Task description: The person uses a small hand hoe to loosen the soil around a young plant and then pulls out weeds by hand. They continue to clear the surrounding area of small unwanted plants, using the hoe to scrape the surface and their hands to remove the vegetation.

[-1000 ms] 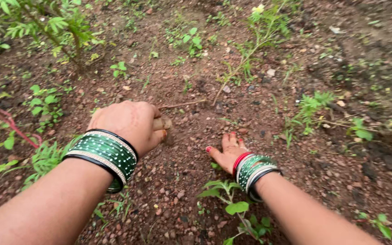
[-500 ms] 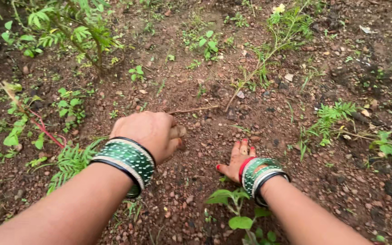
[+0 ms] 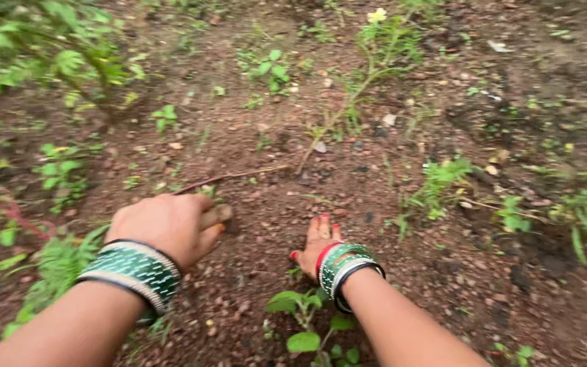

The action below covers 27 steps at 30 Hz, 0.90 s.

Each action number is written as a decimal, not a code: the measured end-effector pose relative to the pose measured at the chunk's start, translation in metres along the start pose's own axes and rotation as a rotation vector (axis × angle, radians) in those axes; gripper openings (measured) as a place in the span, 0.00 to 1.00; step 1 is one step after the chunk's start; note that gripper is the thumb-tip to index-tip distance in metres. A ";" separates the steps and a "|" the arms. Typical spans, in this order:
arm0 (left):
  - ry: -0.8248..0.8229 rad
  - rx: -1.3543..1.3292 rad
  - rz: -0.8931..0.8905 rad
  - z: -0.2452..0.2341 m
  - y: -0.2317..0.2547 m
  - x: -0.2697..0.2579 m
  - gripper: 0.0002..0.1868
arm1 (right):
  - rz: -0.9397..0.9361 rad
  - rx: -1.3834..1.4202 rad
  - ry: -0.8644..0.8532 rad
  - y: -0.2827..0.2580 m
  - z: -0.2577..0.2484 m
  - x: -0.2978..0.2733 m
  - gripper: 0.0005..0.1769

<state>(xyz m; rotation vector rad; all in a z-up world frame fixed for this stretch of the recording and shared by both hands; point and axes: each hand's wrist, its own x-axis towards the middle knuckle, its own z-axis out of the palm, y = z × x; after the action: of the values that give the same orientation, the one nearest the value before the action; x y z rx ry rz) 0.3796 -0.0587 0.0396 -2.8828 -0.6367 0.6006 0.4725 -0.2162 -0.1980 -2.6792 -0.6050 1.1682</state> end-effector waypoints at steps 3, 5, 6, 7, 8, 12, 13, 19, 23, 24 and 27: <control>-0.035 -0.017 -0.035 0.000 -0.015 -0.002 0.23 | 0.015 -0.046 -0.024 -0.002 -0.003 0.001 0.56; -0.042 -0.032 -0.039 0.001 -0.018 -0.002 0.23 | 0.016 -0.032 -0.016 -0.004 -0.002 -0.002 0.57; -0.045 -0.030 -0.028 0.001 -0.018 0.000 0.23 | 0.018 -0.024 -0.011 -0.003 -0.003 -0.003 0.57; -0.054 -0.022 -0.020 0.001 -0.020 -0.001 0.23 | 0.019 -0.019 -0.007 -0.004 -0.002 -0.003 0.57; -0.046 -0.045 0.008 0.000 -0.017 0.000 0.21 | 0.021 -0.013 -0.003 -0.003 -0.002 -0.004 0.58; 0.000 -0.013 0.144 -0.017 0.005 0.016 0.16 | 0.048 -0.036 0.027 -0.009 -0.007 -0.009 0.58; 0.010 0.014 0.185 -0.021 0.011 0.020 0.16 | 0.050 -0.034 0.006 -0.010 -0.011 -0.009 0.58; 0.099 0.093 0.300 -0.034 0.022 0.051 0.13 | 0.055 -0.037 -0.072 -0.012 -0.018 -0.013 0.56; 0.069 0.074 0.263 -0.035 0.003 0.052 0.18 | 0.063 -0.057 -0.098 -0.010 -0.013 -0.004 0.57; 0.073 0.070 0.265 -0.036 -0.003 0.050 0.17 | 0.062 -0.056 -0.088 -0.009 -0.010 0.000 0.58; 0.091 0.067 0.264 -0.032 -0.013 0.046 0.18 | 0.004 -0.126 0.027 -0.005 0.002 0.011 0.60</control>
<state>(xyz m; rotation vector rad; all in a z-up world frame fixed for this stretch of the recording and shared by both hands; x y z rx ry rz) 0.4261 -0.0280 0.0550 -2.9322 -0.2206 0.5057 0.4767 -0.2074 -0.2050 -2.7966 -0.6905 1.1291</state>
